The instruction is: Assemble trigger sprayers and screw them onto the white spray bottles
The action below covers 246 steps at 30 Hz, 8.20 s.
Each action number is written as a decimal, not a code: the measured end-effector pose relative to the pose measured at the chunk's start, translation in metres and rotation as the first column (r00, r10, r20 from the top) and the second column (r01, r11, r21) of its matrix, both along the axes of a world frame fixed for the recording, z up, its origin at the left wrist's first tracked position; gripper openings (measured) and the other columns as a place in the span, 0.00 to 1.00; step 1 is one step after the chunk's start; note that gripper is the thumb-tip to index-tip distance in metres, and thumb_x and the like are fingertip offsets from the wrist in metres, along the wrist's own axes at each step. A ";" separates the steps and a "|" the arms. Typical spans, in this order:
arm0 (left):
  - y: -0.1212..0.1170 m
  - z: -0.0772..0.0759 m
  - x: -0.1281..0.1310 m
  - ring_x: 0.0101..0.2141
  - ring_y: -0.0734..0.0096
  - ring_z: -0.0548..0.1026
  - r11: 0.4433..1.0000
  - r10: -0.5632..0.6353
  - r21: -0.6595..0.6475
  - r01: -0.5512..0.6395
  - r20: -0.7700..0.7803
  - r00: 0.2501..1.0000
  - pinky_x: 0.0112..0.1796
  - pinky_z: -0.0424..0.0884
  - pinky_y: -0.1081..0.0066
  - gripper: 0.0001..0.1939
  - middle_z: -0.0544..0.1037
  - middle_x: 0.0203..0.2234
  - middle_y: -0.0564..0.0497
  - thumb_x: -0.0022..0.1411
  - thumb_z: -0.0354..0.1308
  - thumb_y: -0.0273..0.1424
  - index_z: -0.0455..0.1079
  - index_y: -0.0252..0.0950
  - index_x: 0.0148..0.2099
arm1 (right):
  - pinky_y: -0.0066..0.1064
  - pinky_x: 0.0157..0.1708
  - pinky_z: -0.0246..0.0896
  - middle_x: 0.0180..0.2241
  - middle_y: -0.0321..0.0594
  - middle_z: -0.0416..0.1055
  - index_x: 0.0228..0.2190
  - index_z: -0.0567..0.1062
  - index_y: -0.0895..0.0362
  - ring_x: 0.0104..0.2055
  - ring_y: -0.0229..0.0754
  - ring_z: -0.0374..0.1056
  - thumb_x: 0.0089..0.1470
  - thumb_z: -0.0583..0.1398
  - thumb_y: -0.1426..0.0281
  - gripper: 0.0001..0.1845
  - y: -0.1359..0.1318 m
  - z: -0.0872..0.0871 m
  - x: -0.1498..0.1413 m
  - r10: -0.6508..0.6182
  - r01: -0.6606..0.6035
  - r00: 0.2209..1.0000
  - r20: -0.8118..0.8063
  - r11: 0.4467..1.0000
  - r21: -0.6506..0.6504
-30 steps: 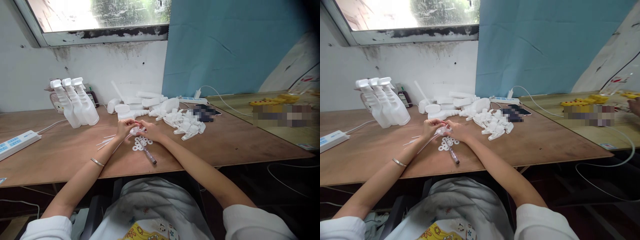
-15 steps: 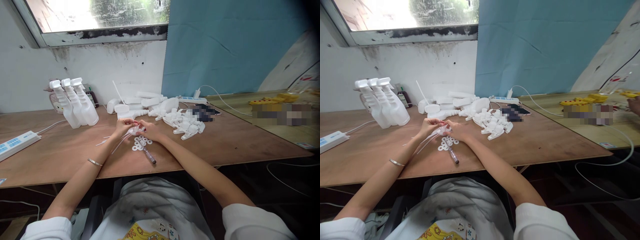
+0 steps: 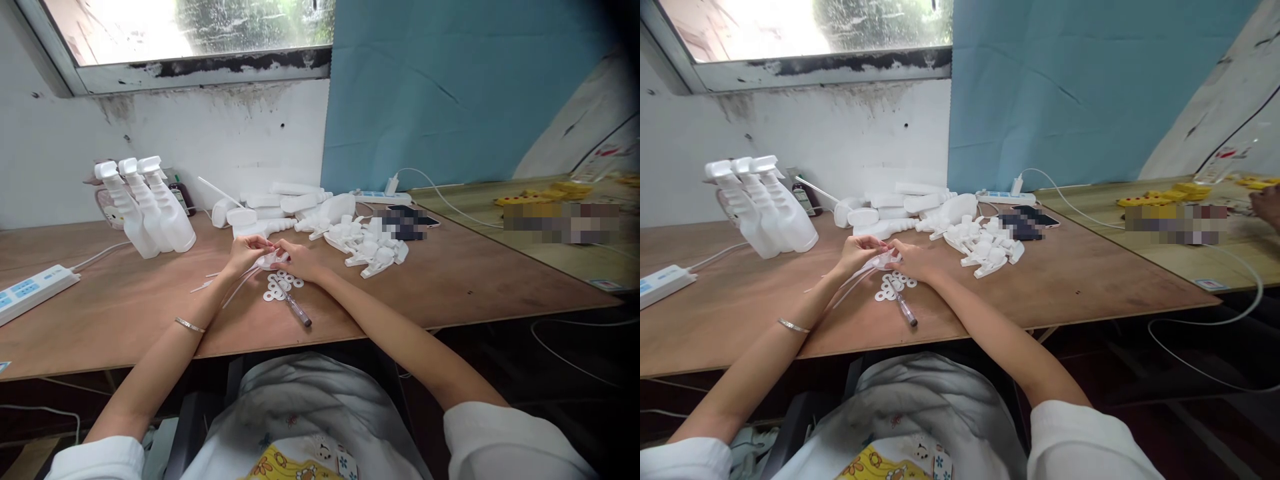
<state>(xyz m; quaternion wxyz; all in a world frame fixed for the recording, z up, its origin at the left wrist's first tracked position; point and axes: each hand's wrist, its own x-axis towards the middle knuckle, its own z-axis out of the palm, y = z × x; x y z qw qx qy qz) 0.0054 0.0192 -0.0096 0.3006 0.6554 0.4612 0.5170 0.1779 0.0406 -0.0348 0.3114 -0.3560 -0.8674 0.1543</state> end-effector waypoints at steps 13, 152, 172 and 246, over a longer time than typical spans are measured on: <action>-0.002 0.002 0.007 0.23 0.72 0.71 1.000 -0.026 -0.012 0.026 -0.004 1.000 0.25 0.66 0.74 0.14 0.75 0.22 0.49 0.39 0.66 0.37 0.68 0.31 0.23 | 0.27 0.29 0.56 0.33 0.33 0.71 0.38 0.66 0.53 0.31 0.37 0.66 0.45 0.61 0.62 0.17 -0.009 0.009 -0.001 -0.010 0.009 1.000 -0.027 0.999 -0.052; 0.024 0.007 -0.053 0.16 0.77 0.71 0.962 0.230 -0.250 -0.106 0.542 0.809 0.14 0.65 0.81 0.20 0.71 0.22 0.53 0.37 0.64 0.27 0.65 0.29 0.36 | 0.53 0.51 0.48 0.52 0.54 0.56 0.53 0.55 0.57 0.55 0.56 0.51 0.48 0.57 0.53 0.36 0.011 0.028 0.038 -0.255 0.414 0.909 -0.329 0.640 0.648; 0.023 0.008 -0.067 0.17 0.77 0.71 0.968 0.183 -0.239 -0.069 0.492 0.851 0.15 0.65 0.82 0.19 0.72 0.20 0.53 0.44 0.64 0.31 0.64 0.31 0.38 | 0.38 0.40 0.67 0.47 0.44 0.68 0.49 0.60 0.52 0.40 0.43 0.70 0.46 0.61 0.58 0.30 0.009 0.022 0.051 -0.074 0.294 0.816 -0.574 0.908 0.300; 0.021 0.012 -0.070 0.23 0.74 0.74 0.961 0.128 -0.261 0.087 0.706 0.697 0.24 0.74 0.79 0.17 0.73 0.25 0.52 0.41 0.64 0.23 0.62 0.33 0.34 | 0.32 0.32 0.60 0.29 0.39 0.68 0.38 0.65 0.57 0.29 0.39 0.63 0.53 0.52 0.55 0.18 0.002 0.028 0.045 -0.123 0.272 0.873 -0.471 0.926 0.261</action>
